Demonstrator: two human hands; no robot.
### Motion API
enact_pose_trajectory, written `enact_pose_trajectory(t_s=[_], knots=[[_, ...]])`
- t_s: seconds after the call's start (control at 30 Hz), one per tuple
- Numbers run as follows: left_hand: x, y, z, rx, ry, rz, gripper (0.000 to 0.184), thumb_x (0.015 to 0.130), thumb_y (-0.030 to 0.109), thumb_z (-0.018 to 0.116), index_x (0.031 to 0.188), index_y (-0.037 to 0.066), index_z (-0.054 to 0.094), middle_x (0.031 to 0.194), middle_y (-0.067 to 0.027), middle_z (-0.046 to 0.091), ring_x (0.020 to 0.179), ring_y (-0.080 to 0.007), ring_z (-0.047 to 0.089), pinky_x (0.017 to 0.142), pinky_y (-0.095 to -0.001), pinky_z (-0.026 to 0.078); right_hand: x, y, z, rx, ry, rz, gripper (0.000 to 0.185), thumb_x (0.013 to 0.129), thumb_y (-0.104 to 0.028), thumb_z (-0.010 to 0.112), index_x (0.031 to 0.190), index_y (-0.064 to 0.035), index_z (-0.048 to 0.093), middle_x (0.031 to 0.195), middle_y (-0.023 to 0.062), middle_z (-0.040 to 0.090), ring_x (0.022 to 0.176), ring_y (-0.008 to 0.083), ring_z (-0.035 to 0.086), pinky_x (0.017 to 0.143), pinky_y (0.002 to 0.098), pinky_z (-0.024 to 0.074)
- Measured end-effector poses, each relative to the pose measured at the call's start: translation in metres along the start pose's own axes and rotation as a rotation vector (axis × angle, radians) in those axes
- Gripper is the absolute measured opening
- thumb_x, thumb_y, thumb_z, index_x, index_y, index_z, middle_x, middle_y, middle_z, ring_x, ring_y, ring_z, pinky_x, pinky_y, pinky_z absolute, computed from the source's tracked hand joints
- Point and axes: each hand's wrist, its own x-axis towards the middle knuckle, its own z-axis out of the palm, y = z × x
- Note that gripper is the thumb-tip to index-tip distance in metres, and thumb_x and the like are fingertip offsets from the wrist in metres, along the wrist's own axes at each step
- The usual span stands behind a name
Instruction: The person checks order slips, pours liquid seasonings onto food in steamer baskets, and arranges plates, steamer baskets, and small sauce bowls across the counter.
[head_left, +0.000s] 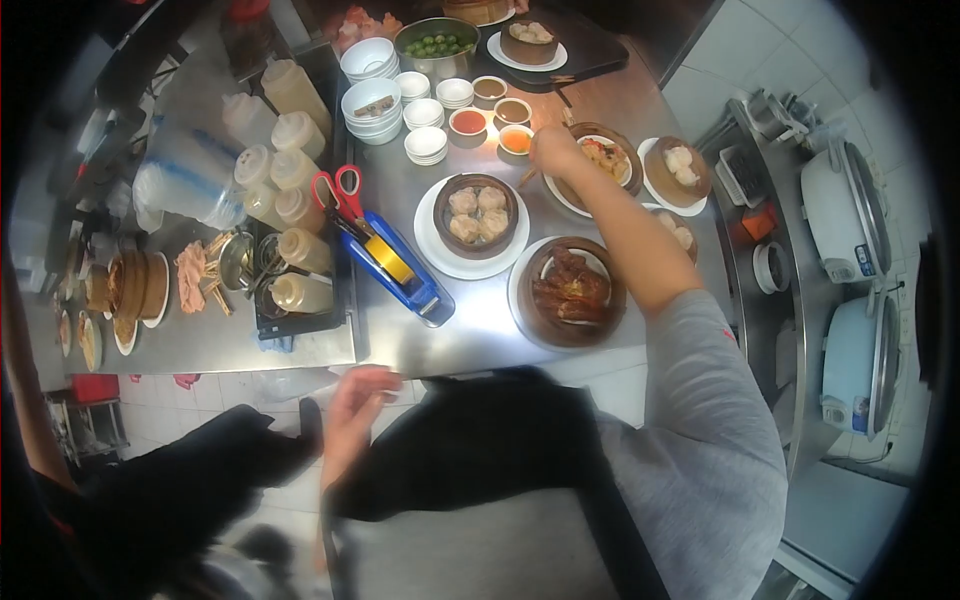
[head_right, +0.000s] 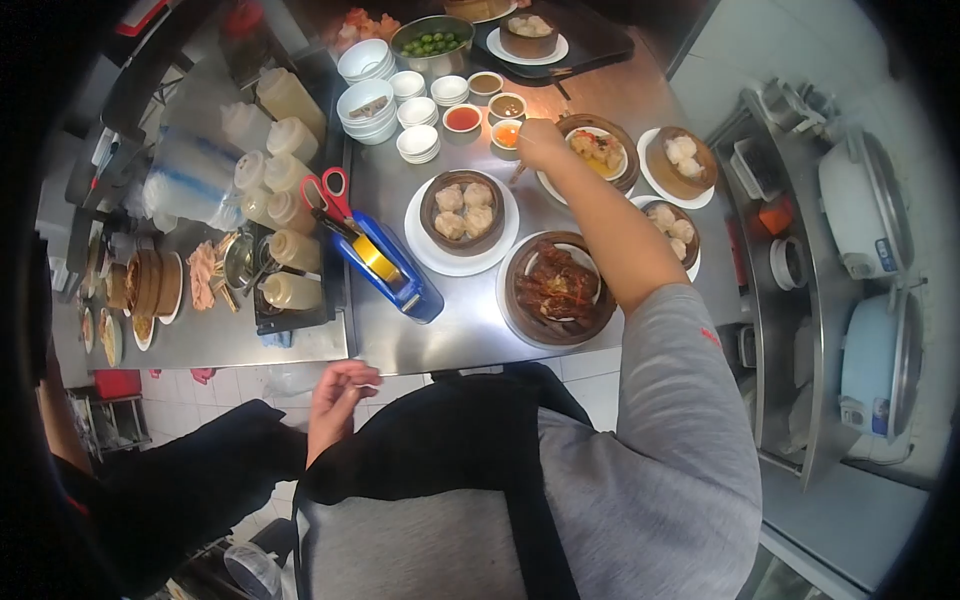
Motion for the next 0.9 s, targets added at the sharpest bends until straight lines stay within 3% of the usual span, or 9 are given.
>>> enact_pose_trajectory(t_s=[0.13,0.2,0.3,0.4,0.5,0.57,0.7,0.8,0.9], knots=[[0.033,-0.047,0.032,-0.094,-0.231,-0.335,0.031,0.093,0.018,0.053,0.12,0.006,0.047,0.108,-0.0119,0.06,0.099,-0.0211,0.06,0.085,-0.0324,0.046,0.018,0.011,0.004,0.171,-0.082,0.132,0.017,0.076,-0.01,0.058,0.083,0.0014,0.068,0.088,0.019,0.066,0.084,0.0283,0.066,0.071,0.0356,0.0522],[0.059,-0.086,0.052,-0.115,-0.302,-0.421,0.031,0.093,0.017,0.051,0.122,0.006,0.046,0.109,-0.014,0.06,0.097,-0.0213,0.061,0.084,-0.0329,0.049,0.024,0.009,0.004,0.305,-0.251,0.184,0.017,0.076,-0.01,0.058,0.084,0.0015,0.068,0.089,0.019,0.067,0.085,0.0289,0.066,0.072,0.036,0.0523],[0.101,-0.125,0.094,-0.084,-0.227,-0.415,0.027,0.093,0.013,0.051,0.118,0.004,0.048,0.1,-0.0145,0.062,0.087,-0.02,0.064,0.078,-0.0316,0.052,0.033,-0.001,0.023,0.133,-0.37,0.079,0.018,0.076,-0.01,0.059,0.086,0.0026,0.067,0.091,0.0192,0.066,0.086,0.0285,0.066,0.074,0.0361,0.0519],[0.131,-0.137,0.123,-0.082,-0.133,-0.4,0.022,0.091,0.01,0.054,0.111,0.002,0.05,0.088,-0.0123,0.064,0.074,-0.0177,0.065,0.068,-0.0279,0.054,-0.001,-0.029,-0.004,-0.147,-0.274,-0.039,0.018,0.078,-0.01,0.056,0.088,0.0009,0.067,0.092,0.0204,0.065,0.087,0.0283,0.065,0.075,0.0371,0.0512],[0.145,-0.145,0.139,-0.078,-0.021,-0.417,0.015,0.088,0.009,0.058,0.1,0.001,0.052,0.074,-0.0082,0.063,0.059,-0.0145,0.063,0.054,-0.0232,0.053,-0.035,-0.021,-0.019,0.222,0.099,-0.09,0.018,0.081,-0.01,0.052,0.086,-0.0004,0.065,0.091,0.022,0.064,0.085,0.031,0.064,0.072,0.0393,0.0498],[0.146,-0.145,0.143,-0.006,-0.002,-0.411,0.014,0.088,0.008,0.058,0.099,0.001,0.052,0.073,-0.0076,0.062,0.06,-0.0142,0.064,0.054,-0.0234,0.053,-0.092,-0.02,-0.05,0.44,0.343,-0.14,0.019,0.084,-0.012,0.048,0.086,-0.0016,0.064,0.086,0.0239,0.062,0.08,0.0375,0.061,0.071,0.0435,0.0476],[0.137,-0.139,0.14,0.02,0.022,-0.426,0.012,0.087,0.007,0.058,0.096,0.002,0.053,0.073,-0.007,0.062,0.06,-0.0144,0.063,0.055,-0.0232,0.054,-0.215,-0.008,-0.061,0.444,0.136,0.108,0.02,0.085,-0.017,0.051,0.082,0.0003,0.061,0.079,0.025,0.06,0.076,0.0432,0.057,0.067,0.0465,0.0454],[0.124,-0.137,0.127,0.012,0.037,-0.446,0.012,0.087,0.007,0.059,0.095,0.002,0.053,0.073,-0.0069,0.062,0.06,-0.0148,0.064,0.055,-0.0235,0.054,-0.28,0.013,-0.001,0.596,-0.137,0.282,0.02,0.086,-0.012,0.049,0.086,0.0042,0.06,0.068,0.0212,0.061,0.065,0.0305,0.065,0.058,0.0393,0.0495],[0.108,-0.134,0.11,0.013,0.106,-0.474,0.012,0.086,0.009,0.06,0.094,0.002,0.054,0.071,-0.0059,0.061,0.059,-0.0155,0.063,0.056,-0.0247,0.054,-0.311,0.001,0.064,1.12,-0.327,0.483,0.019,0.087,-0.007,0.046,0.104,0.0022,0.049,0.072,0.0146,0.063,0.06,0.0231,0.065,0.052,0.034,0.0528]])
